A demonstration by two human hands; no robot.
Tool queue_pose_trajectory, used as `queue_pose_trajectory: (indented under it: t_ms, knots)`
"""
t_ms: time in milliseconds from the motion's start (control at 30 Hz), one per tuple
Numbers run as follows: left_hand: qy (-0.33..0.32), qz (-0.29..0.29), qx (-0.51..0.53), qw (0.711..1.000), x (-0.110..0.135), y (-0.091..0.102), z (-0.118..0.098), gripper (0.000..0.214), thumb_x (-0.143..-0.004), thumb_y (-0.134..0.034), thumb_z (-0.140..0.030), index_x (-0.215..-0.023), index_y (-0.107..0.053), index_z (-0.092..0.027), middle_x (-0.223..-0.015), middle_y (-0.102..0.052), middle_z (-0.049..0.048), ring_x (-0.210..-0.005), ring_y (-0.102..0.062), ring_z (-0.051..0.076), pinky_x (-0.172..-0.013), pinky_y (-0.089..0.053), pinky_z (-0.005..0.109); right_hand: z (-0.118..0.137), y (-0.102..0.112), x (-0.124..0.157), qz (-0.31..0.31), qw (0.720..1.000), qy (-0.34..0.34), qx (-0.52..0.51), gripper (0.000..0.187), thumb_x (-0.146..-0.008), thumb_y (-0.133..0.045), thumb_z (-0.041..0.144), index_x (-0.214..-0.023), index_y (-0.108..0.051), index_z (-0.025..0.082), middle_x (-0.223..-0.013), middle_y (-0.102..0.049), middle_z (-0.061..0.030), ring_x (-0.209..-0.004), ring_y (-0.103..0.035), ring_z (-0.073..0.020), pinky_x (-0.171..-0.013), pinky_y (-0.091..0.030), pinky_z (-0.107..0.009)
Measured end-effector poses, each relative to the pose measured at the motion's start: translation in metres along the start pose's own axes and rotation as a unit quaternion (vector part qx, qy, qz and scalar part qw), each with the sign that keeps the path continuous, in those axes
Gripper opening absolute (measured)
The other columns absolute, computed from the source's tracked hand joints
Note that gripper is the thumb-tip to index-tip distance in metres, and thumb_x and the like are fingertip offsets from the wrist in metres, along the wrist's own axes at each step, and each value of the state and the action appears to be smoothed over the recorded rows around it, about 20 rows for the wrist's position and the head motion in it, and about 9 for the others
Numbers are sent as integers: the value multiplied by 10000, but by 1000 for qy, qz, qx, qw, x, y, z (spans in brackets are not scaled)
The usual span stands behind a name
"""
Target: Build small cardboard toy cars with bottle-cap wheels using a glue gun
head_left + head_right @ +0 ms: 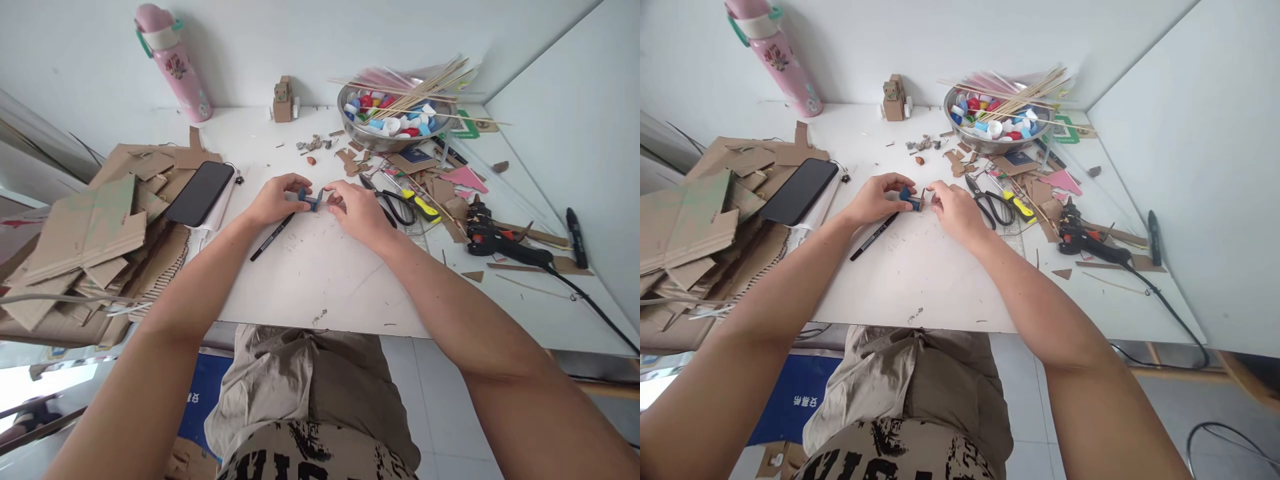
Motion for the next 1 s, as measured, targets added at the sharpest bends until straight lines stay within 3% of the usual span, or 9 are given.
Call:
queue_pose_trajectory:
  t_ms: [133, 333, 567, 700, 800, 1000]
  knots:
    - [-10, -15, -48, 999, 0, 3, -2, 296, -675, -931, -266, -946, -821, -220, -998, -850, 42, -1005, -776, 257, -1056, -603, 435, 1, 5, -1, 3, 999, 18, 42, 326, -989, -542, 152, -1179, -795, 233, -1095, -852, -121, -1111, -763, -350, -1017, -554, -489]
    - [-22, -21, -112, 993, 0, 0, -8, 338, -701, -922, -263, -1033, -859, -241, -999, -858, 29, -1048, -765, 283, -1078, -582, 434, 1, 2, -3, 22, 998, 37, 50, 306, -1000, -512, 174, -1045, -799, 267, -1034, -837, -117, -1088, -714, -361, -972, -537, -488]
    - [-14, -18, -101, 995, 0, 0, -8, 315, -689, -922, -251, -995, -848, -236, -1008, -854, 26, -1018, -773, 267, -1072, -588, 417, -1, 3, -3, 24, 998, 30, 55, 286, -1012, -523, 177, -1018, -793, 271, -1044, -840, -122, -1125, -732, -368, -1003, -556, -508]
    - [-15, -22, -99, 995, 0, 2, -8, 301, -686, -923, -254, -977, -847, -240, -1007, -862, 25, -1009, -775, 265, -1048, -597, 412, -5, 1, -4, 3, 1000, 3, 17, 256, -956, -634, 151, -1143, -792, 228, -1137, -852, -134, -1113, -772, -349, -1010, -576, -490]
    - [-9, -26, -106, 994, 0, 3, -7, 324, -686, -923, -239, -1003, -854, -227, -1012, -865, 33, -1009, -778, 267, -1033, -601, 407, -8, -3, -8, -19, 999, -19, -30, 420, -891, -754, 182, -1310, -742, 204, -1233, -847, -138, -1110, -788, -332, -1011, -590, -472]
    - [3, -21, -161, 987, 1, 3, -8, 362, -757, -882, -228, -1117, -850, -203, -1078, -871, 48, -1045, -781, 252, -1055, -595, 397, -2, -15, -17, -27, 997, 3, -69, 356, -919, -775, 223, -1274, -747, 219, -1227, -843, -121, -1090, -797, -313, -984, -605, -448]
Point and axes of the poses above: each hand's wrist, its own x-axis away from the middle knuckle, its own y-axis out of the back of the hand, z = x × y, the point moved 10 cm from there along -x, towards the middle knuckle
